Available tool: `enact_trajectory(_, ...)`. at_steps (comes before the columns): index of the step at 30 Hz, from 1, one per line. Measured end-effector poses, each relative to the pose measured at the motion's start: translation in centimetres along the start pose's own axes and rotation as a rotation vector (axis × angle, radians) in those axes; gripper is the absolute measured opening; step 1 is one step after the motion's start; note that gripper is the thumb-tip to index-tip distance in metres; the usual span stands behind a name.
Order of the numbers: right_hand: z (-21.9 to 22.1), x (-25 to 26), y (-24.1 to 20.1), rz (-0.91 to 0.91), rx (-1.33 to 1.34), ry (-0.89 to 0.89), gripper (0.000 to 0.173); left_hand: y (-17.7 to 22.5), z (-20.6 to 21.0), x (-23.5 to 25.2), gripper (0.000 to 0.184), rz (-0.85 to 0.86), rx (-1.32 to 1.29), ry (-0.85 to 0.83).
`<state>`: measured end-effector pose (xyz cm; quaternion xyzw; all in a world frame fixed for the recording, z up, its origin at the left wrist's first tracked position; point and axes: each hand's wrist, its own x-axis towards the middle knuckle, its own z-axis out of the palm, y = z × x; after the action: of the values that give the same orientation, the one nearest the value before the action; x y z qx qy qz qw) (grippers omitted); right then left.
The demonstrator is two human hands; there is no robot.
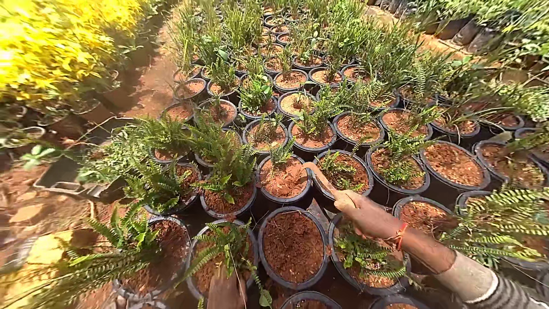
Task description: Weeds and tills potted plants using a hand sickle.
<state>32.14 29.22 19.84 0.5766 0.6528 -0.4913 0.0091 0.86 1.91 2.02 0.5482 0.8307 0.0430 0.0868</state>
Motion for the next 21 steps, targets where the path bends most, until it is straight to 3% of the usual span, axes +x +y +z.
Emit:
enact_trajectory(3,3.6,3.0,-0.1,0.035,-0.126,-0.146,0.044,0.1,0.1,-0.2,0.041,-0.017,0.005,0.005)
enact_trajectory(5,4.8,4.2,-0.5,0.065,0.033,-0.174,0.036,-0.1,0.3,-0.1,0.039,0.006,-0.014,0.070)
enact_trajectory(9,2.6,3.3,-0.7,0.145,0.490,-0.160,0.024,-0.4,0.2,0.1,0.039,0.010,-0.016,0.038)
enact_trajectory(13,2.9,1.8,-2.2,0.013,0.116,-0.112,0.034,-0.2,0.3,-0.2,0.040,-0.023,0.042,-0.021)
enact_trajectory(15,5.2,3.6,-2.7,0.039,-0.023,-0.154,0.040,-0.2,0.5,-0.4,0.038,0.001,0.022,0.059)
enact_trajectory(17,5.8,4.9,-2.5,0.045,0.067,-0.182,0.038,-0.1,0.1,-0.2,0.039,-0.001,0.002,0.040)
enact_trajectory(20,3.7,3.9,-1.9,0.048,0.439,-0.196,0.026,0.0,-0.1,0.1,0.041,0.000,0.010,0.007)
enact_trajectory(21,3.0,3.0,-2.2,0.023,0.369,-0.159,0.027,0.1,0.0,0.1,0.041,-0.006,0.015,-0.010)
